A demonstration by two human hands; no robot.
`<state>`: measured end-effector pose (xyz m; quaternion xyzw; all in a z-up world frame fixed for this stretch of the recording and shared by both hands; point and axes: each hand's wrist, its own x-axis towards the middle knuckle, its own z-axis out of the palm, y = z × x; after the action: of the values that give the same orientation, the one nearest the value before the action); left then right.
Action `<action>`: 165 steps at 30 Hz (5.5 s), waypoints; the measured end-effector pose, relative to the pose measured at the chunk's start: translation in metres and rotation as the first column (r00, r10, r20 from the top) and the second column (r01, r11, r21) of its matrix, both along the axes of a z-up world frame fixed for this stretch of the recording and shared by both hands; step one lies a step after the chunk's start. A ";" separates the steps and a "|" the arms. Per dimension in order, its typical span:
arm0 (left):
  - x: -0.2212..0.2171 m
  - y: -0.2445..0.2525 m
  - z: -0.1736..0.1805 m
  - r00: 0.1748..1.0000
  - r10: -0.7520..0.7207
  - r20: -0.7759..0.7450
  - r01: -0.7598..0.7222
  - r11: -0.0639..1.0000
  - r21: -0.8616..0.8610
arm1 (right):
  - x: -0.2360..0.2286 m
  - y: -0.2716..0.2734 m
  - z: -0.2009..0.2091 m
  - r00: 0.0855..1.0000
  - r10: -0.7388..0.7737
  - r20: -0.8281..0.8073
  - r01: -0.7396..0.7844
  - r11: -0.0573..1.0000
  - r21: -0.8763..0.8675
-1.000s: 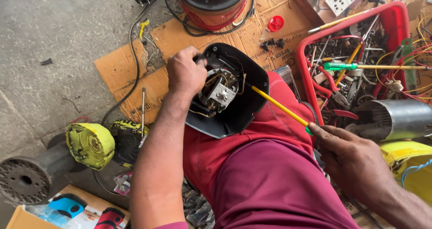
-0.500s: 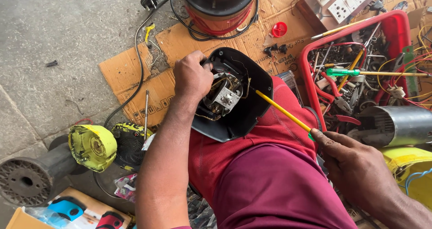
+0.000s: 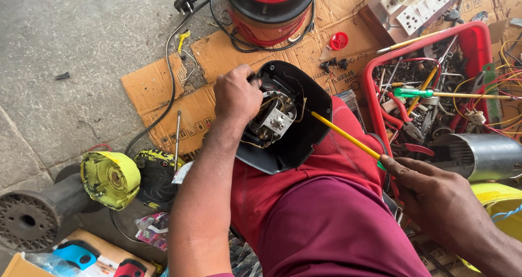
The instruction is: The person uses a screwdriver to adjust internal components of a small electrical device held on their lap. They repeatedly probe and tighten connections inside the black casing while seated on the floor.
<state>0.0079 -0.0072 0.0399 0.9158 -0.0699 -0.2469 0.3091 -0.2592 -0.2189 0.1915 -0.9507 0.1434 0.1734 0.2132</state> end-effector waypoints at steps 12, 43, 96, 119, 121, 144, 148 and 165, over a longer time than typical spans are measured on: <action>-0.014 0.004 -0.006 0.998 -0.055 0.038 0.058 0.997 -0.058 | 0.012 -0.028 -0.030 0.751 -0.097 -0.653 -0.021 0.985 -0.170; -0.015 0.015 -0.003 0.938 -0.083 0.337 0.188 0.938 -0.293 | 0.072 -0.034 0.006 0.441 0.053 -0.896 0.775 0.480 0.410; -0.076 0.055 0.030 0.905 0.378 0.197 -0.118 0.666 -0.737 | 0.133 0.008 0.065 0.773 -0.151 0.616 -0.378 0.671 0.638; -0.049 -0.033 -0.044 0.989 0.086 -0.118 -0.144 0.718 -0.681 | 0.178 0.024 0.032 0.649 0.270 0.712 -0.598 0.759 0.257; -0.047 -0.034 -0.043 0.990 0.087 -0.110 -0.139 0.719 -0.682 | 0.179 0.023 0.031 0.654 0.267 0.708 -0.595 0.760 0.262; -0.045 -0.035 -0.046 0.988 0.074 -0.139 -0.147 0.745 -0.650 | 0.179 0.024 0.037 0.702 0.264 0.662 -0.593 0.731 0.337; -0.044 -0.036 -0.043 0.994 0.071 -0.082 -0.107 0.773 -0.626 | 0.178 0.025 0.041 0.685 0.244 0.687 -0.580 0.754 0.310; -0.056 -0.048 -0.055 0.959 0.198 0.203 -0.033 0.789 -0.614 | 0.177 0.043 0.022 0.569 0.217 0.793 -0.349 0.937 -0.006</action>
<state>-0.0480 -0.0550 -0.0149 0.7954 -0.1278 -0.0716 0.5881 -0.0827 -0.1762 0.2136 -0.9215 -0.1320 -0.2159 0.2947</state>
